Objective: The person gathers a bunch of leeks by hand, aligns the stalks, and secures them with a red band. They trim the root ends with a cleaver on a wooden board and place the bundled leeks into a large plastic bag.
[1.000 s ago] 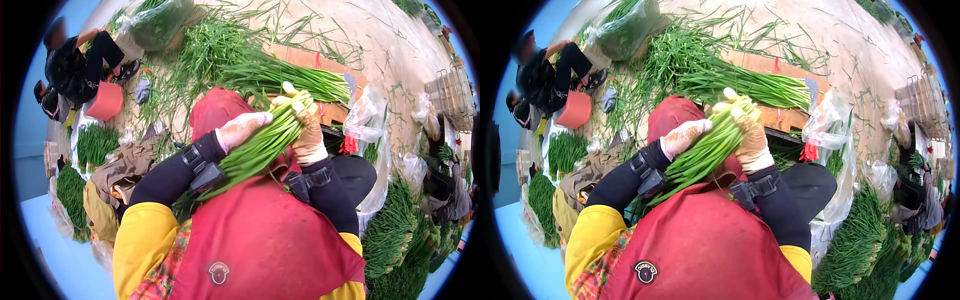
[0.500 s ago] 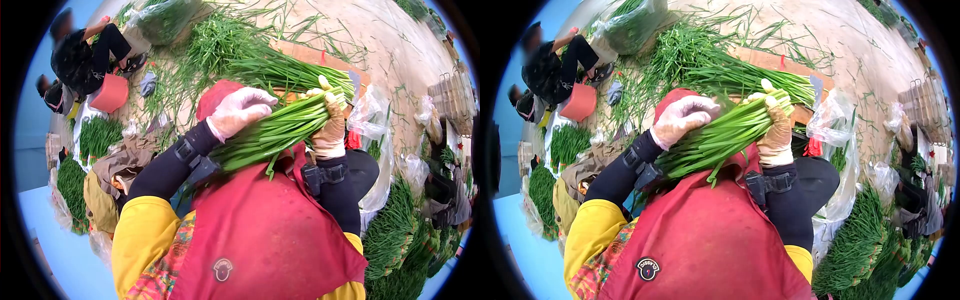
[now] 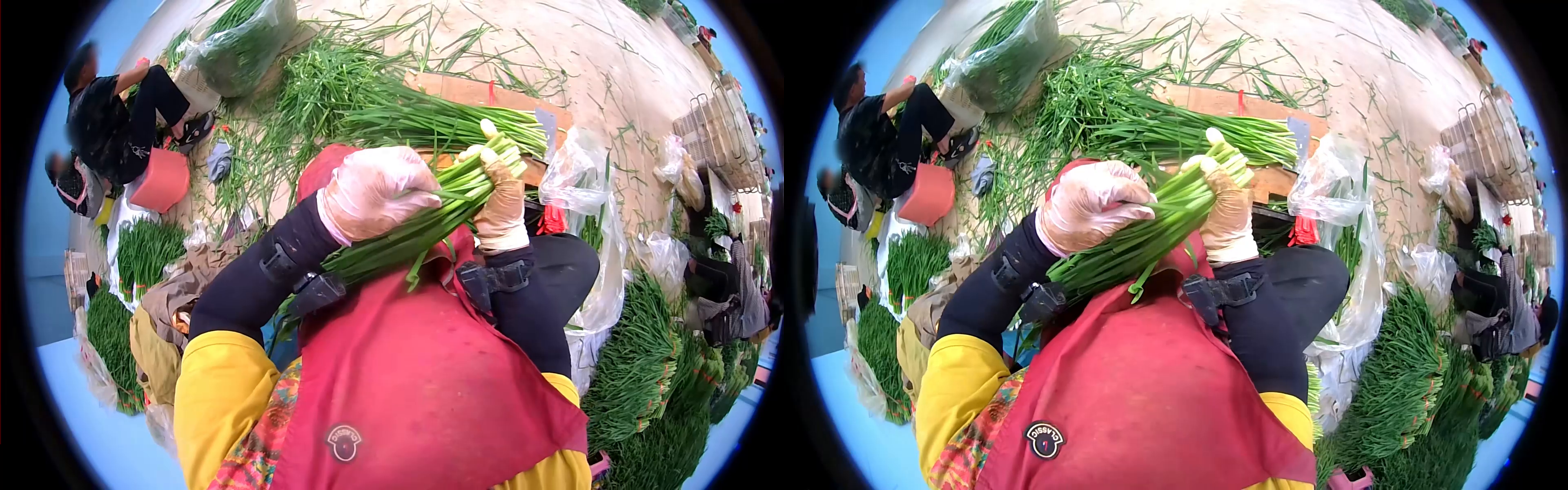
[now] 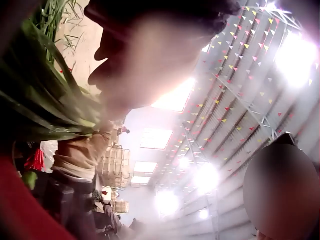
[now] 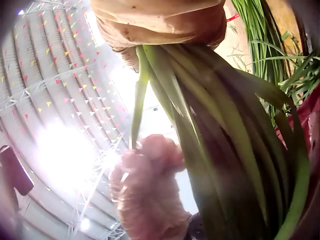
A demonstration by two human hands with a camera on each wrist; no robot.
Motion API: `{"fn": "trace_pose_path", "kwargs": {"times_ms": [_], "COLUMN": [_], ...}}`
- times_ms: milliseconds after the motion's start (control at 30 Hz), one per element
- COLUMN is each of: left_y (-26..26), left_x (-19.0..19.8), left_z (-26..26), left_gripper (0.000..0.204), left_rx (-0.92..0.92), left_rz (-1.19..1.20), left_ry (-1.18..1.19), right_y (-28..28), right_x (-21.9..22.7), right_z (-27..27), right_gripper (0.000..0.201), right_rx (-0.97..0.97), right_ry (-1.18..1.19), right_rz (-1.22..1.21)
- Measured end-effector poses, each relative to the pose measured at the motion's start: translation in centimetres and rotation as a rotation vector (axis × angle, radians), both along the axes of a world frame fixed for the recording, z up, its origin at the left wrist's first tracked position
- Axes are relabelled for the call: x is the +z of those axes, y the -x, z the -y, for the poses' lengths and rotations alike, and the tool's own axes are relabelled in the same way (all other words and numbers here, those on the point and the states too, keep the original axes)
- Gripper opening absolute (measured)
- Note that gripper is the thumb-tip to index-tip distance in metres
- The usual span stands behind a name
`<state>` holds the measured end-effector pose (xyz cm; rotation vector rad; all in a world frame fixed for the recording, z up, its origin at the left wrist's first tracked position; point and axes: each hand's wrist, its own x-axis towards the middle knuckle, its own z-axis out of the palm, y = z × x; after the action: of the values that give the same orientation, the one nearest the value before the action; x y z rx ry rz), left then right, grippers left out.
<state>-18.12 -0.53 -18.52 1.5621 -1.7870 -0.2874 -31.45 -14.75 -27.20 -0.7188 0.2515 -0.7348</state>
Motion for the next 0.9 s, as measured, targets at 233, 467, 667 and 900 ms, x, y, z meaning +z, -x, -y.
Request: {"fn": "trace_pose_path", "kwargs": {"times_ms": [233,467,667,900], "left_y": [1.7,2.0,-4.3,-1.4], "left_x": [2.0,3.2,1.9,-3.4], "left_z": [3.4,4.9,2.0,3.2], "left_gripper": [0.008,0.009,0.043,0.045], "left_rx": [-0.005,-0.096,0.191,0.01], "left_rz": [-1.13,-1.389,-0.76,-0.23], "left_ry": [-0.398,-0.133,-0.175,-0.607], "right_y": [-0.7,-0.7,0.0,-1.0], "right_x": [-3.8,0.7,-0.7,0.2], "right_z": [0.2,-1.6,0.2,-0.5], "right_gripper": [0.043,0.039,0.049,0.051], "right_rx": [0.034,0.087,0.103,0.127], "right_ry": [-0.11,-0.3,-0.113,-0.123], "right_rz": [-0.105,0.016,0.084,0.098]}}
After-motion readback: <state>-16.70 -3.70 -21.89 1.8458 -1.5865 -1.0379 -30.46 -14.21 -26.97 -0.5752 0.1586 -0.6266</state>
